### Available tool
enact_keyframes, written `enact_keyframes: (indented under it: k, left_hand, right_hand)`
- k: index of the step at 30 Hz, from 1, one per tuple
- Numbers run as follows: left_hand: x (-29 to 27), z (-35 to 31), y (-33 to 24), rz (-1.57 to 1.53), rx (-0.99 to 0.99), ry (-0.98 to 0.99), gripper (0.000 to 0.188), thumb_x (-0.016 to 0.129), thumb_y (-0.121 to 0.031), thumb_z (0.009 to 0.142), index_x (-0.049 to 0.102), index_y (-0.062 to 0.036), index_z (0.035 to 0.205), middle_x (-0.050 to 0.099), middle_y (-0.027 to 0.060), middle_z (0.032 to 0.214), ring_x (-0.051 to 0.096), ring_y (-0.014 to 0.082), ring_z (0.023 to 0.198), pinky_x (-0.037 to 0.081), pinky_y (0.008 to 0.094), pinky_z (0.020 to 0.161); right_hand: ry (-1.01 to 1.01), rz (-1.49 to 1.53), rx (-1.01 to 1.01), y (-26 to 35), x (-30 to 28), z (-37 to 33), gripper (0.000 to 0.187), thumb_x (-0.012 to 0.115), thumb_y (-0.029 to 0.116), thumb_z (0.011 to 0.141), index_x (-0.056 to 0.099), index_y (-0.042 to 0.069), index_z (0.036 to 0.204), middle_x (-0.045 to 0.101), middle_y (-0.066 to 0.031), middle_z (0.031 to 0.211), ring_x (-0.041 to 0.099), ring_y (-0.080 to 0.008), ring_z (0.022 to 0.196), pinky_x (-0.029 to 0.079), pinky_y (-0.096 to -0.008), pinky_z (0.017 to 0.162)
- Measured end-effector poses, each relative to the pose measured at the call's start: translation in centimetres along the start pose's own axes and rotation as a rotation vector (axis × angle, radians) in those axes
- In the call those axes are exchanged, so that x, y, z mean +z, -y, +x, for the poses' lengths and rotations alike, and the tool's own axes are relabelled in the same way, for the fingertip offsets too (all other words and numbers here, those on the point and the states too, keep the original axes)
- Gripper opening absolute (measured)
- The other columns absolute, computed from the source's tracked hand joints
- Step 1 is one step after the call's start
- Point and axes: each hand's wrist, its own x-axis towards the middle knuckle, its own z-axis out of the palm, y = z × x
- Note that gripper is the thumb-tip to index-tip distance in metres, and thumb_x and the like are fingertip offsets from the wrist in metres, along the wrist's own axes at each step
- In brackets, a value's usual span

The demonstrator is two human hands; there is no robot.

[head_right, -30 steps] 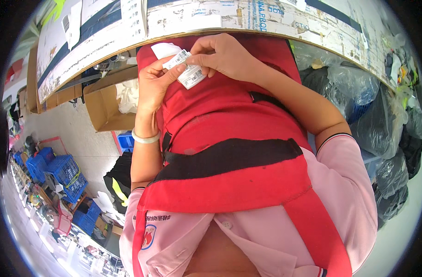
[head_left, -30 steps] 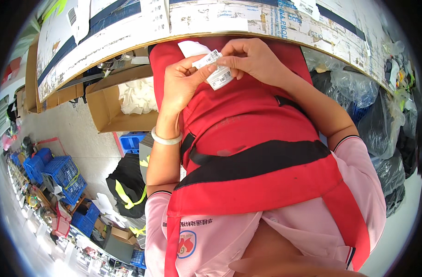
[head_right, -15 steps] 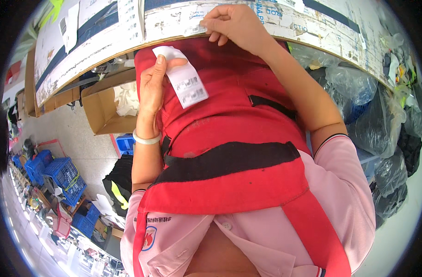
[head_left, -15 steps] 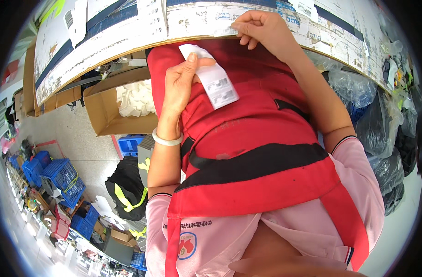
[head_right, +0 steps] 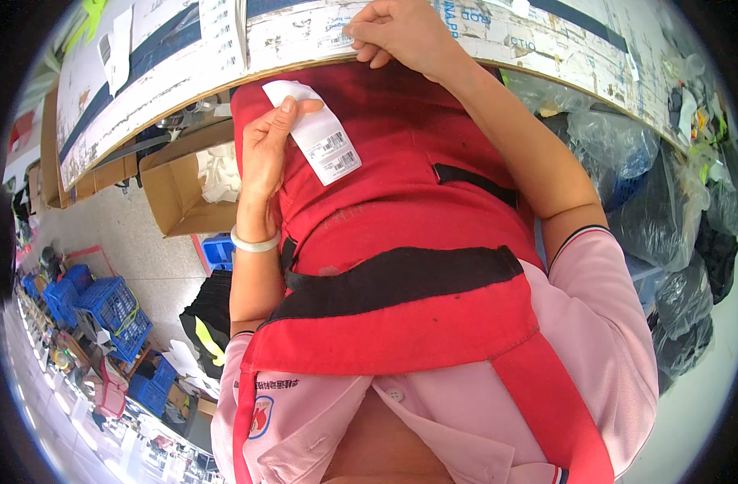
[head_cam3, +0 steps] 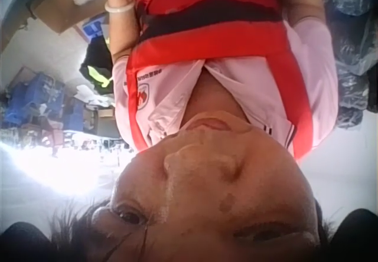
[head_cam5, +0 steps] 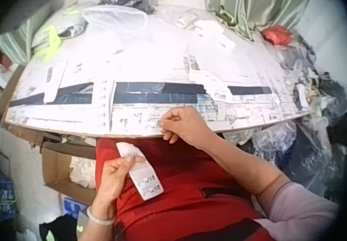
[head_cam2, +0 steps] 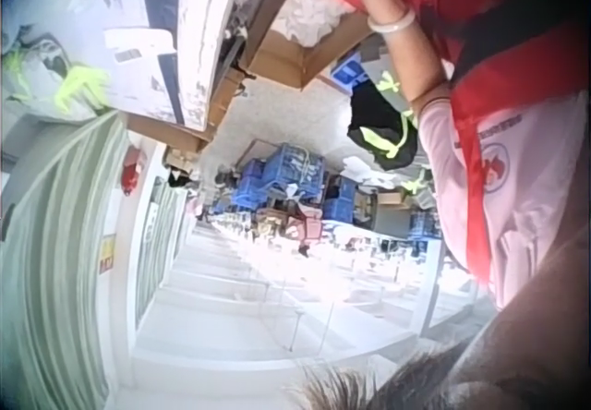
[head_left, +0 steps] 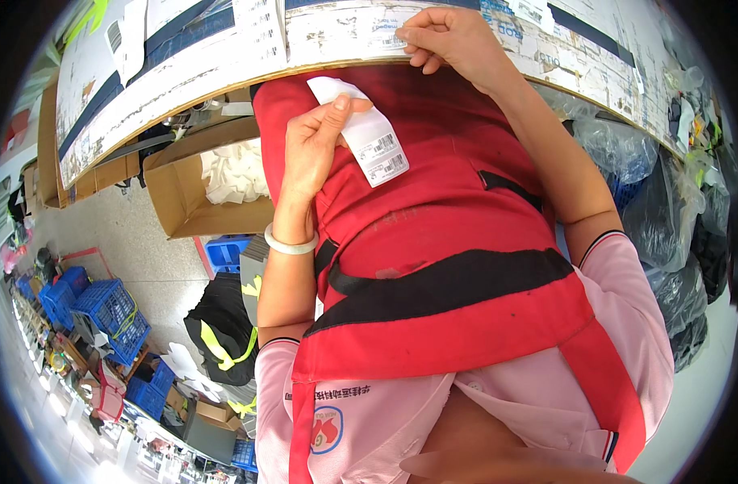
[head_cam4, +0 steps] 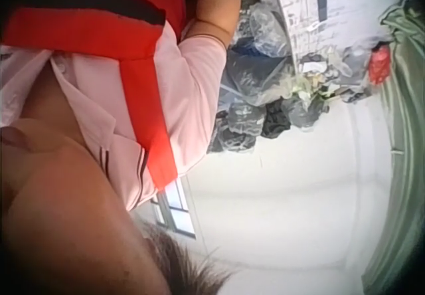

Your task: The recorder is peeling and sorting individual paper labels or stickers from a backing sheet on a workbench.

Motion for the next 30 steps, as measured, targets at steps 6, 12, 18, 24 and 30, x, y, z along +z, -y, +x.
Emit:
enact_keyframes:
  k: [6,12,18,24,30]
  left_hand:
    - [0.2,-0.1,0.1,0.008,0.009,0.012,0.037,0.052,-0.031,0.097,0.069,0.0013,0.101,0.067,0.0042,0.081,0.057,0.0071,0.065,0.045,0.0202,0.06]
    - [0.1,-0.1,0.1,-0.007,-0.002,0.02,0.036,0.052,-0.031,0.097,0.069,0.0011,0.102,0.067,0.0048,0.081,0.059,0.0079,0.066,0.048,0.021,0.06]
    - [0.2,0.0,0.2,-0.017,-0.006,0.028,0.036,0.053,-0.03,0.097,0.069,0.0016,0.102,0.068,0.0058,0.083,0.061,0.0089,0.068,0.049,0.0215,0.06]
    - [0.3,-0.1,0.1,-0.049,-0.02,0.031,0.036,0.053,-0.029,0.097,0.068,0.0025,0.102,0.068,0.0065,0.085,0.062,0.01,0.07,0.05,0.0219,0.062]
    - [0.2,-0.2,0.3,-0.065,-0.005,0.01,0.035,0.053,-0.028,0.097,0.068,0.0021,0.102,0.068,0.0067,0.087,0.062,0.0101,0.075,0.049,0.0221,0.068]
  right_hand:
    - [0.003,-0.011,-0.002,0.1,0.1,-0.2,0.018,0.062,0.012,0.088,0.063,-0.006,0.086,0.064,-0.0087,0.07,0.061,-0.0133,0.056,0.05,-0.023,0.048]
    - [0.0,-0.034,0.026,0.5,0.4,-0.2,0.018,0.061,0.012,0.088,0.063,-0.006,0.086,0.063,-0.0088,0.07,0.062,-0.0135,0.056,0.05,-0.0232,0.048]
    - [0.035,0.007,-0.023,0.1,0.6,0.1,0.018,0.06,0.011,0.087,0.063,-0.007,0.084,0.063,-0.0097,0.068,0.061,-0.0139,0.055,0.05,-0.0243,0.048]
    - [-0.049,-0.237,-0.002,1.3,1.2,-0.4,0.016,0.06,0.009,0.087,0.063,-0.007,0.085,0.063,-0.0105,0.068,0.061,-0.014,0.055,0.05,-0.0247,0.048]
    - [-0.014,-0.146,-0.023,0.0,-0.4,-0.7,0.023,0.064,0.024,0.09,0.065,0.002,0.095,0.063,-0.0009,0.076,0.059,-0.0058,0.064,0.05,-0.019,0.056]
